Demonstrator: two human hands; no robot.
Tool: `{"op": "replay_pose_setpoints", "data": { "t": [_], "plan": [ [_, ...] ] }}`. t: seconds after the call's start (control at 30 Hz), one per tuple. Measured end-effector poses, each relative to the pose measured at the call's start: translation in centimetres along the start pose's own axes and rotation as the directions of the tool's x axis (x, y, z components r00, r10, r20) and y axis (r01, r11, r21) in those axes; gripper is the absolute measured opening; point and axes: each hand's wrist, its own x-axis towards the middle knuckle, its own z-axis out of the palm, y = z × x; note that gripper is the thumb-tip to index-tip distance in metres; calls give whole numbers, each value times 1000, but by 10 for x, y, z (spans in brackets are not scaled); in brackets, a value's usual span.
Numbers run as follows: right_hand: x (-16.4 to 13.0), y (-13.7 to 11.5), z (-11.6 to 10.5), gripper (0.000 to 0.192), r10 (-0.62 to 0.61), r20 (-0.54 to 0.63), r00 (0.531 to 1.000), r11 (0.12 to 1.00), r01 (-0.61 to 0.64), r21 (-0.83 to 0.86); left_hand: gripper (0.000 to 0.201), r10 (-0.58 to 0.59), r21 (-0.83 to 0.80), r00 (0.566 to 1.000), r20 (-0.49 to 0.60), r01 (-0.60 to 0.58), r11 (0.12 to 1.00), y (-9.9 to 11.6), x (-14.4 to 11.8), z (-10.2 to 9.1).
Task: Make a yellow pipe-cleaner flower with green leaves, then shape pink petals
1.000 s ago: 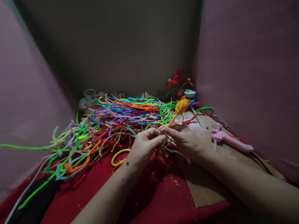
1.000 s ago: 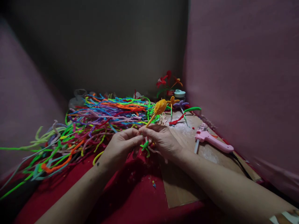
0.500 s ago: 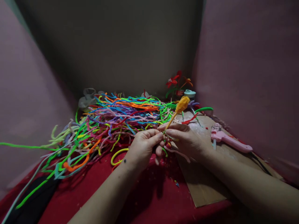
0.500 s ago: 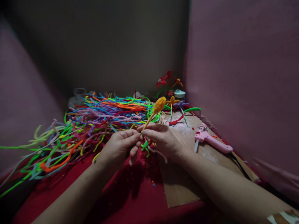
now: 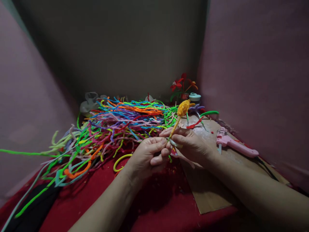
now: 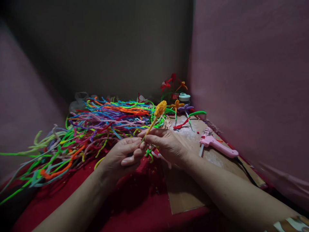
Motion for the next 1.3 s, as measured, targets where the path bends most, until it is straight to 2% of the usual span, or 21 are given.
{"op": "replay_pose_setpoints", "data": {
  "t": [0.1, 0.27, 0.47, 0.63, 0.73, 0.8, 0.9, 1.03, 1.17, 1.3],
  "plan": [
    [0, -2, -1, 26, 9, 25, 1000, 1000, -10, 15, 17, 8, -9, 1000, 4, -7, 1000, 1, 0, -1],
    [-2, -2, 0, 16, -16, 1, 1000, 1000, 16, 4, 18, 5, -7, 1000, 27, -5, 1000, 1, 0, 0],
    [-3, 2, 1, 20, 43, -46, 998, 997, -40, 62, 17, -2, -29, 1000, 28, 3, 1000, 0, 0, 2],
    [-3, -1, 6, 12, -35, -49, 998, 999, 37, 33, 17, -8, 3, 1000, 13, 7, 1000, -2, 1, 2],
    [-4, -3, 7, 10, 48, -108, 993, 998, -44, 40, 20, 50, 101, 998, -44, -45, 994, -4, 4, 1],
    [-4, -3, 6, 9, 117, -151, 982, 993, -111, 47, 23, 132, 247, 986, -99, -105, 963, -4, 6, -2],
    [-3, -1, 5, 10, 120, -216, 969, 993, -116, 32, 20, 281, 472, 942, -184, -167, 866, -3, 10, -5],
    [-2, 5, 3, 14, 129, -249, 960, 992, -128, 18, 20, 388, 577, 888, -248, -186, 795, -4, 10, -2],
    [-4, 6, 2, 18, 147, -254, 956, 989, -147, 16, 21, 410, 555, 872, -268, -208, 806, -9, 9, 4],
    [-6, 2, 4, 17, 149, -223, 963, 988, -152, 5, 23, 305, 387, 923, -237, -198, 901, -12, 8, 8]
  ]
}}
